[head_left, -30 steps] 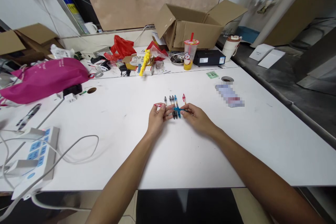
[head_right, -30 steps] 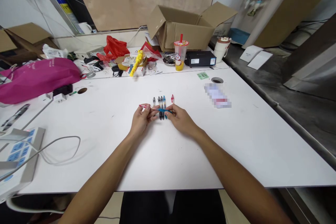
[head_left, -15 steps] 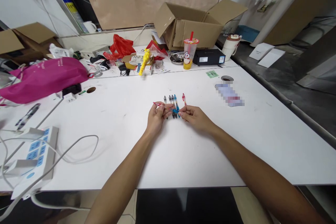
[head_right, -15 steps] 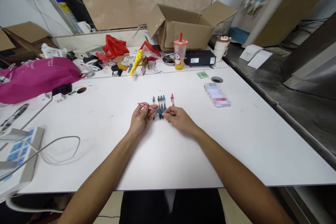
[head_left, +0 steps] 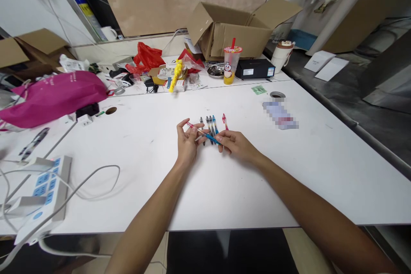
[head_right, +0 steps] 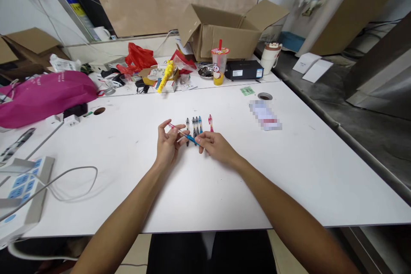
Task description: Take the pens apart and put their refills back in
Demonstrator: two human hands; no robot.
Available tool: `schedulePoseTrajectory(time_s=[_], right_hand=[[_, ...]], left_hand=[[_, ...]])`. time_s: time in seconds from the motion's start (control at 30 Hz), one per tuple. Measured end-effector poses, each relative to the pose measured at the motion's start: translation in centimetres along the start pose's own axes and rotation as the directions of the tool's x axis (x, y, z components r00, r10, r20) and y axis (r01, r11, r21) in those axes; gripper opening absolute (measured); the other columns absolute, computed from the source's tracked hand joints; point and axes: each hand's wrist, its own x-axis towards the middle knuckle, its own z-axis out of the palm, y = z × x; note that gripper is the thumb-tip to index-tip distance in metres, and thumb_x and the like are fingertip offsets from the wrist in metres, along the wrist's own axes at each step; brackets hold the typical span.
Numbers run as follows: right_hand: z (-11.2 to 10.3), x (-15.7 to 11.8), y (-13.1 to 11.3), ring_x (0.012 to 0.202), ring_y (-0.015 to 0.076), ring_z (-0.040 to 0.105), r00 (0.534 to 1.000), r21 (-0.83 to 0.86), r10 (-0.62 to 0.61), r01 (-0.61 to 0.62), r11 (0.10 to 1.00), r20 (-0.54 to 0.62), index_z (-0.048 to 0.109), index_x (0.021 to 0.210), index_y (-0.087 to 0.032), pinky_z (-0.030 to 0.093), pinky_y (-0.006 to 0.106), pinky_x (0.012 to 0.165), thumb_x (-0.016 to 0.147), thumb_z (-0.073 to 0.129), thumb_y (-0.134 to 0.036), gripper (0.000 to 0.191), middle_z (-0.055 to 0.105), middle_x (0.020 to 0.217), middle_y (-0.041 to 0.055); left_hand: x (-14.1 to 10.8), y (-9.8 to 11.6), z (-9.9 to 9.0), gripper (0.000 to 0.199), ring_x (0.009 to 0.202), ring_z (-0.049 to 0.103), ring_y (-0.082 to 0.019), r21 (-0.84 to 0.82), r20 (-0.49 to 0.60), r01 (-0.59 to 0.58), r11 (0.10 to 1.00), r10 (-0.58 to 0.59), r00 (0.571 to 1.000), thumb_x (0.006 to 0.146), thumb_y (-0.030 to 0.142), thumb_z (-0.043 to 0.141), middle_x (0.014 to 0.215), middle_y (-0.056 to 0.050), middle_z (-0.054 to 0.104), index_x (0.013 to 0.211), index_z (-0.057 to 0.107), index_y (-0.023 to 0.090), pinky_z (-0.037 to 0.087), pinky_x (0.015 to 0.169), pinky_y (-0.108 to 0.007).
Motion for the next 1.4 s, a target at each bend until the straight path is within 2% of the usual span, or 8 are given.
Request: schedulePoseTrajectory(time_s=[0.33,0.47,0.57,0.77,1.1,1.23,1.3,1.4], right_hand=[[0.0,-0.4,-0.2,0.059,0.0153,0.047,0.992,-0.28,-0.104,0.078,0.957,-0.076,0.061,0.08,-0.022,0.036,0.031,0.058,0.095,0.05,-0.055,0.038,0.057,0.064,-0.0004],[1.1,-1.0,-0.4,0.055,0.0133,0.041,0.995,-0.378,-0.092,0.102,0.92,0.044,0.058,0.07,-0.022,0.029,0.03,0.056,0.093,0.054,-0.053,0.039,0.05,0.06,-0.0029],[1.5,-1.1,-0.5,0.053,0.0126,0.036,0.994,-0.426,-0.108,0.104,0.899,0.015,0.046,0.06,-0.022,0.026,0.03,0.054,0.093,0.053,-0.048,0.043,0.043,0.056,-0.0033],[-0.1,-0.3,-0.2,0.051,0.0145,0.034,0.957,-0.628,-0.096,-0.101,0.771,-0.272,0.045,0.054,-0.023,0.023,0.031,0.056,0.096,0.049,-0.046,0.048,0.047,0.052,-0.0004],[-0.7,0.6,1.5,0.054,0.0193,0.045,0.949,-0.736,-0.078,-0.183,0.652,-0.305,0.047,0.052,-0.022,0.024,0.033,0.061,0.097,0.048,-0.053,0.054,0.052,0.055,0.0046],[-1.3,0.3,0.9,0.067,0.023,0.058,0.945,-0.794,-0.228,-0.052,0.606,-0.236,0.062,0.07,-0.023,0.036,0.035,0.065,0.097,0.049,-0.052,0.042,0.065,0.067,0.0057],[-1.6,0.2,0.8,0.096,0.0285,0.063,0.928,-0.806,-0.363,0.148,0.573,-0.088,0.069,0.098,-0.024,0.045,0.041,0.079,0.095,0.056,-0.045,0.025,0.074,0.1,0.009],[-1.8,0.4,1.2,0.136,0.0329,0.047,0.895,-0.791,-0.432,0.341,0.508,0.108,0.059,0.135,-0.025,0.04,0.051,0.105,0.094,0.06,-0.035,0.042,0.058,0.145,0.0095]], left_hand=[[0.3,0.4,-0.4,0.051,0.076,0.07,-0.014,0.043,0.008,0.016,0.999,-0.016,1.0,0.085,0.038,0.075,0.114,-0.009,0.074,0.13,0.054,0.028,0.057,0.07,-0.028],[0.2,0.3,-0.1,0.071,0.088,0.073,-0.017,0.03,0.046,0.048,0.998,-0.049,0.998,0.083,0.038,0.078,0.122,-0.011,0.072,0.145,0.044,0.031,0.058,0.074,-0.029],[0.1,0.1,0.0,0.079,0.106,0.072,-0.022,0.029,0.043,0.08,0.996,-0.081,0.996,0.083,0.037,0.079,0.135,-0.013,0.066,0.15,0.038,0.033,0.059,0.083,-0.032],[0.6,-0.4,-0.7,0.041,0.112,0.069,-0.025,0.129,-0.063,0.097,0.987,-0.09,0.994,0.089,0.036,0.071,0.144,-0.015,0.057,0.127,0.06,0.023,0.059,0.082,-0.033],[0.6,-0.2,-0.6,0.016,0.092,0.071,-0.018,0.179,-0.043,0.118,0.977,-0.112,0.993,0.089,0.027,0.065,0.122,-0.012,0.068,0.103,0.065,0.019,0.055,0.066,-0.025],[0.7,-0.1,-0.6,0.013,0.089,0.071,-0.017,0.176,-0.055,0.128,0.976,-0.12,0.991,0.089,0.026,0.065,0.119,-0.012,0.068,0.1,0.065,0.018,0.054,0.064,-0.025],[0.7,0.0,-0.6,0.013,0.088,0.07,-0.017,0.174,-0.059,0.135,0.975,-0.127,0.99,0.088,0.026,0.065,0.118,-0.011,0.069,0.098,0.065,0.018,0.053,0.064,-0.025],[0.7,0.0,-0.6,0.013,0.086,0.07,-0.016,0.169,-0.06,0.144,0.975,-0.135,0.989,0.087,0.026,0.066,0.116,-0.011,0.069,0.097,0.065,0.018,0.053,0.063,-0.025]])
